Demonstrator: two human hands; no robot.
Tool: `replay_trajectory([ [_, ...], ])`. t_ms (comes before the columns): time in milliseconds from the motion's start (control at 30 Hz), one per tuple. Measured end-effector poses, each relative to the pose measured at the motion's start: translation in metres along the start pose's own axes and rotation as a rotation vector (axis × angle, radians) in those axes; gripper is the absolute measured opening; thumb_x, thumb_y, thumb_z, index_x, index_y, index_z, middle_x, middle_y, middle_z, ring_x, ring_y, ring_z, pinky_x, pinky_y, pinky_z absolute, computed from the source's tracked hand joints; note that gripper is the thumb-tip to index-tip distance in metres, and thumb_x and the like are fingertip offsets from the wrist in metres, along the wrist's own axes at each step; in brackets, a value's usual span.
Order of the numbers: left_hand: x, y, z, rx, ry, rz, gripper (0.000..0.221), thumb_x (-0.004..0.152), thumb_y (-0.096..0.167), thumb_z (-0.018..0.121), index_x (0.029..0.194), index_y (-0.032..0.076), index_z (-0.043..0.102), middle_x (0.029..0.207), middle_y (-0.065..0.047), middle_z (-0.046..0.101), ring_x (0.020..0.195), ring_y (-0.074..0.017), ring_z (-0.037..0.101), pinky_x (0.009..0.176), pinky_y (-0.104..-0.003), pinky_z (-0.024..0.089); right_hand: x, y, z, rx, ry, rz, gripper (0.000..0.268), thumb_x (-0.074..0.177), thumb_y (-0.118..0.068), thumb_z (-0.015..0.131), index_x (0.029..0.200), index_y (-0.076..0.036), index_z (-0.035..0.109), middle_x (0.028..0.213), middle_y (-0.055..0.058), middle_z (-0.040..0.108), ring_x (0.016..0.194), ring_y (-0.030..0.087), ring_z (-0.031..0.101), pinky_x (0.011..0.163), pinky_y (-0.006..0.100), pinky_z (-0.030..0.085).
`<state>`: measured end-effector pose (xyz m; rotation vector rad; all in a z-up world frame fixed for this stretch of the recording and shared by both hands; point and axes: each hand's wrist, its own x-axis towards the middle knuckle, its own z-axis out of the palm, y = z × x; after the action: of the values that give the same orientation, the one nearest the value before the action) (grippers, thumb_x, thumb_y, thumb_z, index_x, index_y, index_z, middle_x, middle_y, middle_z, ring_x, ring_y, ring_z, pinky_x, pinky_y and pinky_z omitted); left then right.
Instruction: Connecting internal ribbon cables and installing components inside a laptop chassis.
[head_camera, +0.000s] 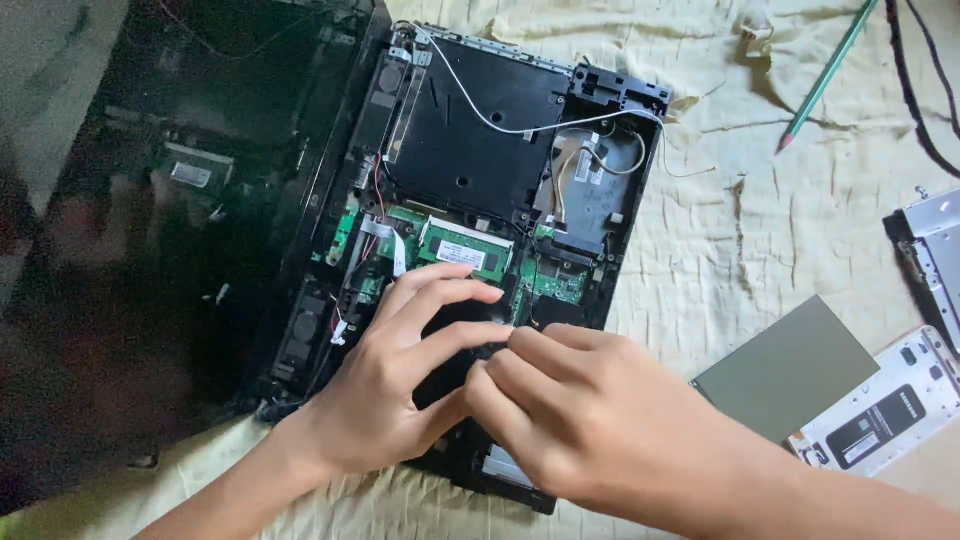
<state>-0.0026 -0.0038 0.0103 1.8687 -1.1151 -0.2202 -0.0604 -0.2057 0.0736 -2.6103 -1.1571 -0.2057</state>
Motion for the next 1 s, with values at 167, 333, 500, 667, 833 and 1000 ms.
replay_trajectory([
  [167,-0.001,-0.002,0.002,0.002,0.025,0.033,0.04,0.104,0.037,0.049,0.12,0.004,0.065,0.131,-0.021,0.059,0.136,-0.0442,0.048,0.116,-0.061,0.041,-0.001,-0.012,0.013,-0.059,0.003,0.086,0.027,0.107,-0.002,0.048,0.081,-0.009,0.048,0.072,0.007,0.047,0.06,0.025,0.045,0.055,0.038,0.04],
  [333,-0.003,-0.003,0.004,0.011,0.051,0.032,0.036,0.103,0.034,0.054,0.12,0.004,0.065,0.128,-0.02,0.059,0.135,-0.0433,0.05,0.115,-0.06,0.042,-0.004,-0.02,0.027,0.044,0.075,0.283,0.019,0.093,0.009,0.044,0.084,-0.006,0.049,0.073,0.009,0.049,0.057,0.028,0.044,0.051,0.042,0.039],
  [500,-0.003,-0.003,0.003,0.007,0.032,0.015,0.041,0.103,0.038,0.051,0.119,0.003,0.064,0.129,-0.02,0.059,0.136,-0.0423,0.047,0.115,-0.059,0.041,-0.006,-0.025,0.034,0.061,0.086,0.466,0.024,0.08,0.012,0.049,0.091,-0.009,0.053,0.066,0.006,0.053,0.054,0.026,0.05,0.042,0.042,0.037],
  [667,-0.004,-0.005,0.004,0.017,0.055,0.037,0.032,0.1,0.027,0.064,0.118,0.001,0.064,0.13,-0.018,0.059,0.136,-0.0433,0.048,0.116,-0.059,0.042,-0.006,-0.009,0.026,0.071,0.018,0.432,0.008,0.095,-0.003,0.056,0.093,-0.009,0.051,0.071,0.005,0.058,0.057,0.027,0.055,0.041,0.042,0.041],
  [833,-0.005,-0.005,0.003,0.01,0.052,0.037,0.033,0.1,0.027,0.064,0.119,0.0,0.063,0.13,-0.018,0.058,0.135,-0.0432,0.048,0.116,-0.059,0.042,-0.005,-0.004,0.026,0.084,0.0,0.385,0.014,0.107,-0.016,0.052,0.094,-0.01,0.052,0.071,0.004,0.055,0.057,0.025,0.052,0.045,0.04,0.041],
  [1000,-0.005,-0.005,0.002,-0.02,0.031,-0.005,0.033,0.101,0.026,0.061,0.119,-0.001,0.062,0.133,-0.019,0.057,0.138,-0.0435,0.045,0.116,-0.061,0.041,-0.004,0.002,0.042,0.023,0.039,0.285,0.024,0.107,-0.02,0.064,0.091,-0.01,0.049,0.065,0.002,0.051,0.05,0.022,0.052,0.05,0.036,0.044],
])
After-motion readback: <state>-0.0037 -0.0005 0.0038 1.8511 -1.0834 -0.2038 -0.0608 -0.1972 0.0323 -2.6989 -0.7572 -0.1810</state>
